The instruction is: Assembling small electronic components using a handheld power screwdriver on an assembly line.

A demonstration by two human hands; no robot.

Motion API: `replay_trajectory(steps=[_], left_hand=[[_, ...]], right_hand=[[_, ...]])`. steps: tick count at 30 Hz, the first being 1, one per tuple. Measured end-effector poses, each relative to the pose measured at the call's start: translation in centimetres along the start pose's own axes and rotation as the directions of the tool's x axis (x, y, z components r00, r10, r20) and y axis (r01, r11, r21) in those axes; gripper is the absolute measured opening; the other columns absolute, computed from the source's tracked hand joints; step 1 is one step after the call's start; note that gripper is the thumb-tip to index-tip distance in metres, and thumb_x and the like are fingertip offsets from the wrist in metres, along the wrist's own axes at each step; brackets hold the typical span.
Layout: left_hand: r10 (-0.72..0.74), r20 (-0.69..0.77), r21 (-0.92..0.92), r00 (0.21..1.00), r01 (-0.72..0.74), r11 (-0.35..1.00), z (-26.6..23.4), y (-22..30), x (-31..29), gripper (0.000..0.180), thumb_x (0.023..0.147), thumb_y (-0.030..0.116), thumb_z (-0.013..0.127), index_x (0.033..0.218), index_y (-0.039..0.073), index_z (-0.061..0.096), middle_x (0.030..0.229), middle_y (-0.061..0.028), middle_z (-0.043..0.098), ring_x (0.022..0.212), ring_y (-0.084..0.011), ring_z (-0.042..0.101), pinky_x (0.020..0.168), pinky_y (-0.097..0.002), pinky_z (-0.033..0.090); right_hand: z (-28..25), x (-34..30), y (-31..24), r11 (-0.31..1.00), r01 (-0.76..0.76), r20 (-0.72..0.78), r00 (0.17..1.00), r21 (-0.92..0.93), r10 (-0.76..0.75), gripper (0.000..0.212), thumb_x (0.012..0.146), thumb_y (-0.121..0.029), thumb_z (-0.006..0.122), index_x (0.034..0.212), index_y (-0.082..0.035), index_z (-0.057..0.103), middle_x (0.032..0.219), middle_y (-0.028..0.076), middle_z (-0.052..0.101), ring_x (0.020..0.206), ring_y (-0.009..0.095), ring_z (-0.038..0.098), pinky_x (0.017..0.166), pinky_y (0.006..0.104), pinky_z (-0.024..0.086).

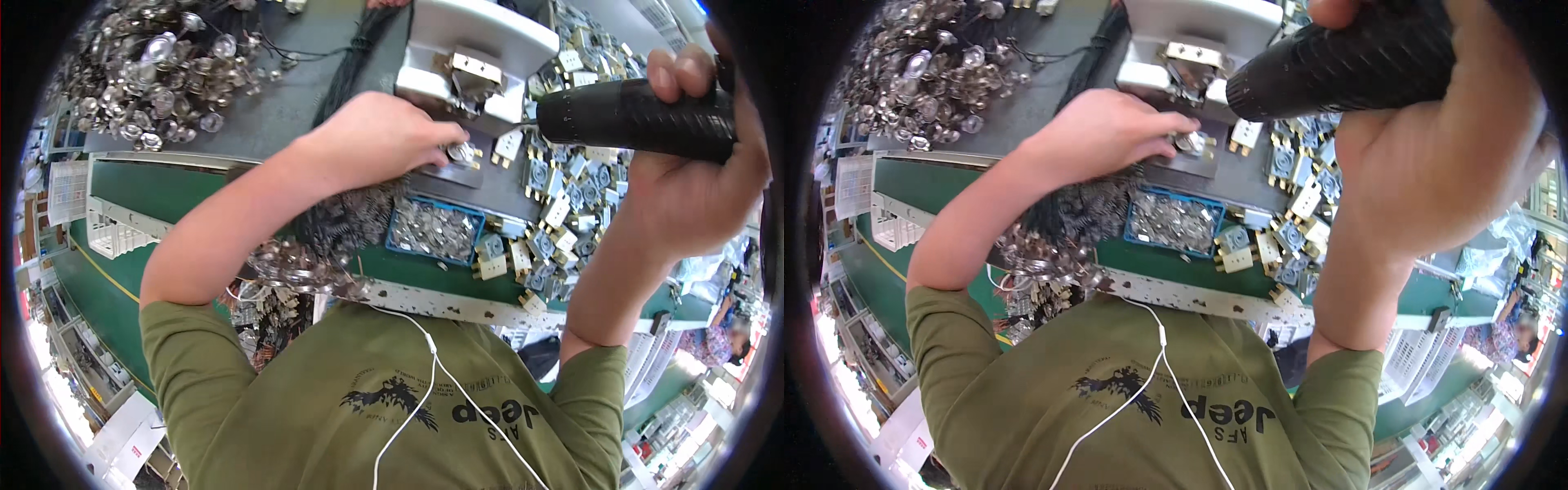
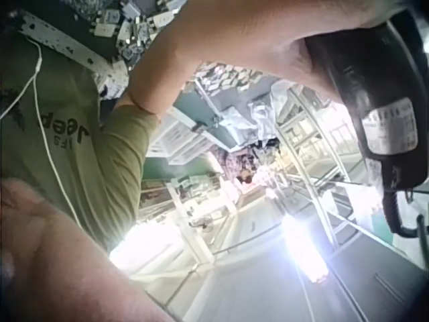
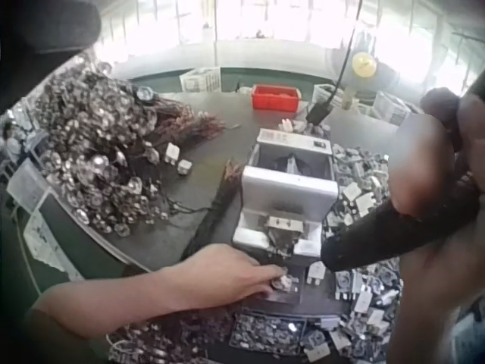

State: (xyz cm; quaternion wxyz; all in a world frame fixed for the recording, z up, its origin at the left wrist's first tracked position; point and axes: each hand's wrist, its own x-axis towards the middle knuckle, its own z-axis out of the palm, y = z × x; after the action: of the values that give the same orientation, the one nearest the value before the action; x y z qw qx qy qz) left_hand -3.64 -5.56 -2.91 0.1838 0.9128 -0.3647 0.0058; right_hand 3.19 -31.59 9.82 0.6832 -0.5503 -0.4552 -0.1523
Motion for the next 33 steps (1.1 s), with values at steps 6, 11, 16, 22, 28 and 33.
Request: replay_trajectory(steps=[6, 11, 16, 22, 28, 33], left_hand=[[-0.052, 0.068, 0.064, 0.996, 0.048, 0.997, -0.2, 0.4, -0.2, 0.028, 0.095, 0.033, 0.066, 0.119, 0.019, 0.065, 0.079, -0.0078, 0.071, 0.081, -0.0294, 0.073, 0.066, -0.0439, 0.056], [-0.043, 0.057, 0.028, 0.997, 0.041, 0.999, -0.5, 0.8, 0.2, 0.022, 0.094, 0.027, 0.066, 0.114, 0.016, 0.065, 0.080, -0.0075, 0.072, 0.082, -0.0297, 0.073, 0.068, -0.0432, 0.056], [-0.070, 0.104, 0.010, 0.992, 0.069, 0.998, -0.7, 0.8, 0.2, 0.020, 0.095, 0.026, 0.065, 0.111, 0.016, 0.064, 0.081, -0.0079, 0.072, 0.084, -0.0309, 0.073, 0.070, -0.0443, 0.056], [-0.072, 0.115, 0.005, 0.991, 0.072, 0.997, -0.7, 0.8, 0.3, 0.020, 0.096, 0.029, 0.064, 0.112, 0.017, 0.063, 0.081, -0.0082, 0.071, 0.086, -0.0310, 0.073, 0.072, -0.0442, 0.056], [-0.071, 0.108, 0.005, 0.992, 0.071, 0.997, -0.7, 0.7, 0.3, 0.020, 0.096, 0.029, 0.064, 0.112, 0.017, 0.063, 0.081, -0.0080, 0.071, 0.085, -0.0313, 0.073, 0.071, -0.0448, 0.056], [-0.077, 0.149, 0.038, 0.986, 0.072, 0.997, -0.6, 0.6, 0.2, 0.037, 0.094, 0.028, 0.067, 0.130, 0.021, 0.066, 0.087, -0.0079, 0.073, 0.085, -0.0303, 0.072, 0.074, -0.0434, 0.057]], right_hand=[[6.0, 0.5, 1.2, 0.989, -0.069, -0.321, 0.941, 0.132, 0.108, 0.025, 0.098, -0.005, 0.061, 0.116, 0.013, 0.059, 0.095, 0.024, 0.068, 0.073, 0.023, 0.067, 0.066, 0.0371, 0.055], [7.5, -0.6, 2.3, 0.998, -0.006, -0.382, 0.924, 0.058, 0.027, 0.021, 0.095, 0.002, 0.063, 0.111, 0.013, 0.056, 0.092, 0.024, 0.069, 0.065, 0.020, 0.066, 0.058, 0.0363, 0.056], [7.6, -0.5, 3.3, 0.996, -0.033, -0.329, 0.944, -0.078, 0.006, 0.085, 0.098, 0.003, 0.061, 0.162, -0.010, 0.008, 0.104, 0.027, 0.069, 0.066, 0.019, 0.066, 0.059, 0.0362, 0.057], [8.1, -0.7, 4.3, 0.996, -0.042, -0.306, 0.952, -0.076, 0.017, 0.088, 0.097, 0.003, 0.062, 0.164, -0.009, 0.005, 0.102, 0.026, 0.069, 0.064, 0.018, 0.065, 0.059, 0.0344, 0.056], [9.8, -0.3, 3.7, 0.990, -0.079, -0.318, 0.947, -0.115, 0.039, 0.082, 0.093, 0.005, 0.068, 0.159, -0.003, 0.019, 0.098, 0.020, 0.071, 0.063, 0.017, 0.066, 0.057, 0.0309, 0.055], [9.8, -0.5, 3.7, 0.976, -0.102, -0.324, 0.945, -0.191, 0.035, 0.074, 0.092, 0.003, 0.073, 0.151, 0.002, 0.028, 0.095, 0.016, 0.072, 0.063, 0.017, 0.067, 0.057, 0.0297, 0.056]])
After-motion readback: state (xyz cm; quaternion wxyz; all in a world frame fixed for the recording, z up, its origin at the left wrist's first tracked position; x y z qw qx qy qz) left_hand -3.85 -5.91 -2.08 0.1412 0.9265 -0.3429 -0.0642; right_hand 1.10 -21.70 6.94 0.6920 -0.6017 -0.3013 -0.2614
